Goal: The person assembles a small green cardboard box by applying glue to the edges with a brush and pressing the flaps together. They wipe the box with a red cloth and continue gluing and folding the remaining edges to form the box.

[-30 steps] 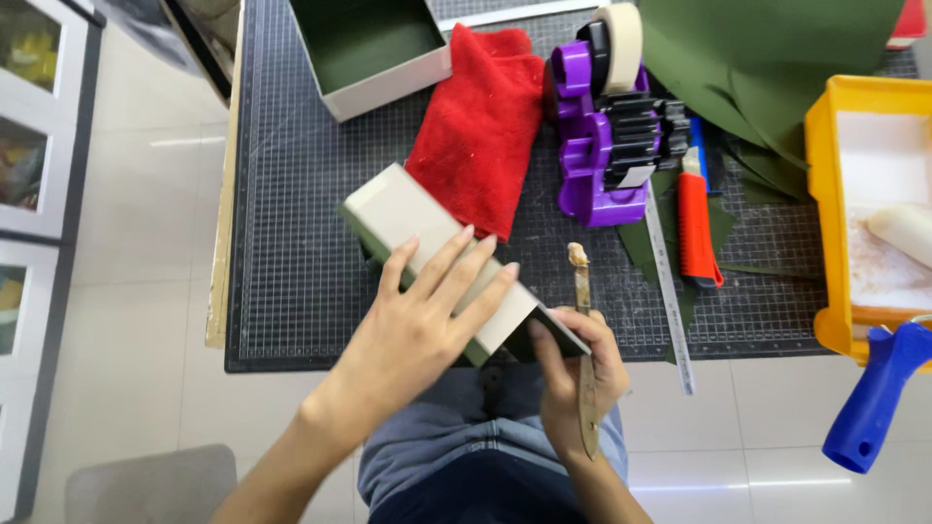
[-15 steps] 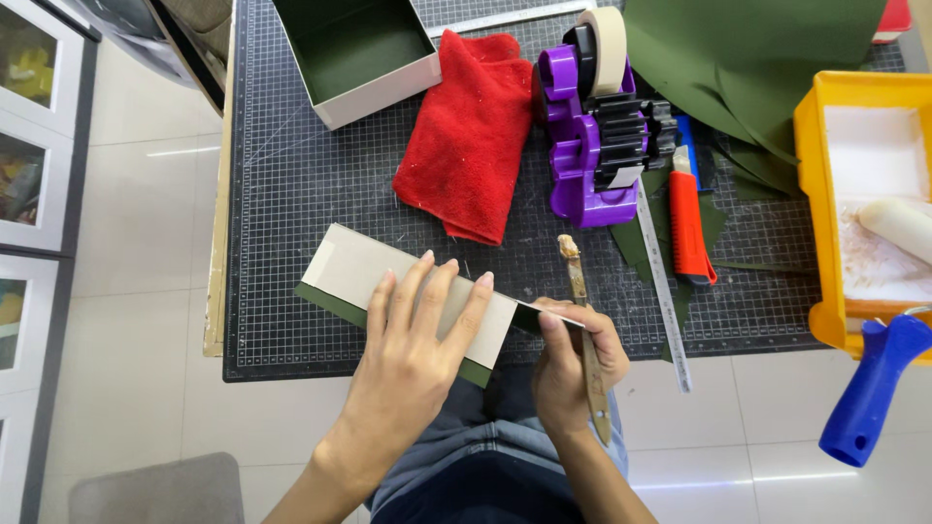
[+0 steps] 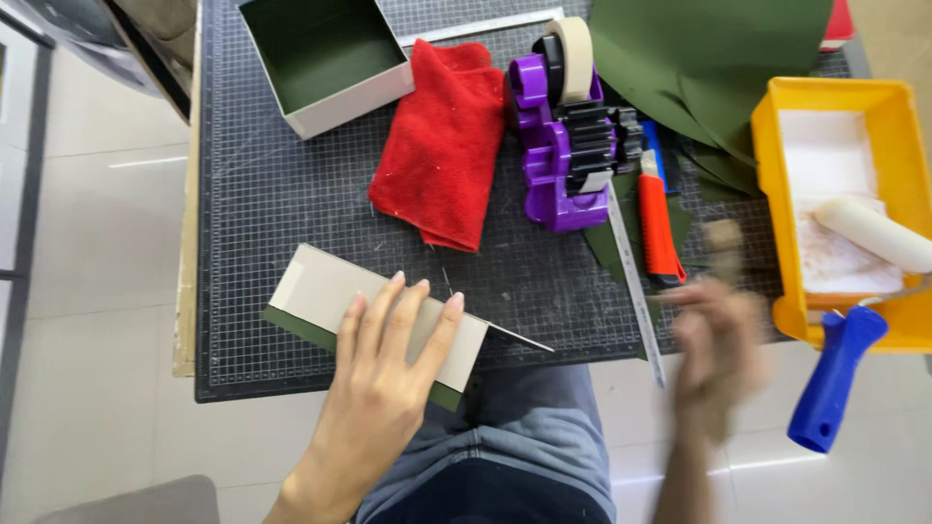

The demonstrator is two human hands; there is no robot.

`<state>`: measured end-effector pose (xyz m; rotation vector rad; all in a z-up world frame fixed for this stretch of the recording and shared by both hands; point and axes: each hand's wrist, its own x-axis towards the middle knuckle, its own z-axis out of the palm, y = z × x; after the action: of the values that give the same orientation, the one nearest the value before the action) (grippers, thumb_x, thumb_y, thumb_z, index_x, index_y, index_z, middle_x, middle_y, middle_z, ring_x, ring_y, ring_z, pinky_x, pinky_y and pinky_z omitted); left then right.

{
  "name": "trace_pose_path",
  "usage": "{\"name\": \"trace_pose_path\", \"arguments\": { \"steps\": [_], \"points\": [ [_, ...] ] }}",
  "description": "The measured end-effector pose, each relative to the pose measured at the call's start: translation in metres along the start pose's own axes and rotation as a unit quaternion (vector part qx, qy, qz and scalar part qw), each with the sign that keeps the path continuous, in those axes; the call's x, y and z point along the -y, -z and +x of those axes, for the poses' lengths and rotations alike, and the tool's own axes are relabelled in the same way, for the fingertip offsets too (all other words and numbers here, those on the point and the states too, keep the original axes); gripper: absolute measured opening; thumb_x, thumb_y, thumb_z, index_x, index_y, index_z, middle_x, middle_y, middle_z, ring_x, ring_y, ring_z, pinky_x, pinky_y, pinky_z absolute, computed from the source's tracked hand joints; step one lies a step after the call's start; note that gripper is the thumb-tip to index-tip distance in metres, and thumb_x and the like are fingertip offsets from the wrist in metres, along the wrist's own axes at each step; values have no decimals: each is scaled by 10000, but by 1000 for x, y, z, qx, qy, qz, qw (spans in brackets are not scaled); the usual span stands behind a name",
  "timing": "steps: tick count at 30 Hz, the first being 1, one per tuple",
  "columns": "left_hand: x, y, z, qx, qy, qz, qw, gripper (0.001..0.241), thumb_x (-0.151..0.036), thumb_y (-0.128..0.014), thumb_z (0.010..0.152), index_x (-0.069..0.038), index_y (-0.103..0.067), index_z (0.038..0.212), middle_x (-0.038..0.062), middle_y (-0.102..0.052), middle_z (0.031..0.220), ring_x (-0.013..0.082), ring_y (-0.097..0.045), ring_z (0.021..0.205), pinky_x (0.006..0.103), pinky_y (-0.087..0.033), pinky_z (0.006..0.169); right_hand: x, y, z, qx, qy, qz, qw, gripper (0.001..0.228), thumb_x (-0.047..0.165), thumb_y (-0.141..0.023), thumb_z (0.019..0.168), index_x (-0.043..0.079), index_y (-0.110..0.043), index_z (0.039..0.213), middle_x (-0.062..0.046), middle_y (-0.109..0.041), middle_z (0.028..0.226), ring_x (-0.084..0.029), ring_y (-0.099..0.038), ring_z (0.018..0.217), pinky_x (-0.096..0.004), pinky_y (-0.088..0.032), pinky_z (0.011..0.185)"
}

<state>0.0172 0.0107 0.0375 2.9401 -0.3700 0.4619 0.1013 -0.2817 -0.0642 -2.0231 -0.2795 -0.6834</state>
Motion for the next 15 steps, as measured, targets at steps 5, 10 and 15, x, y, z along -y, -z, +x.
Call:
{"name": "trace_pose_path", "arguments": {
  "steps": [5,10,15],
  "points": [
    [-2,-6,-2,-11,8,-8,1000,602,4,-554,784,-57,-559,1383,229,-522,1341,404,-466,1314,600,-344,1083,-75,115,60,192,-25,-356,914,415,152,-829,911,66,-672,1285,-154,-692,1126,-297,-655,980,-398,-525,874],
    [-5,-7,-2,-13,13,-16,1000,623,8,-551,755,-48,-560,1376,235,-521,1337,411,-461,1313,606,-337,1083,-72,138,82,237,-23,-358,903,771,-83,-716,675,10,-572,1427,-240,-628,1265,-382,-628,1058,-429,-516,882],
    [-8,-7,-4,-9,18,-15,1000,606,12,-549,756,-46,-571,1359,230,-527,1329,406,-470,1306,593,-343,1079,3,58,72,220,-9,-160,962,610,-135,-582,832,65,-577,1409,-152,-631,1355,-302,-607,1224,-384,-473,1021]
  ]
}}
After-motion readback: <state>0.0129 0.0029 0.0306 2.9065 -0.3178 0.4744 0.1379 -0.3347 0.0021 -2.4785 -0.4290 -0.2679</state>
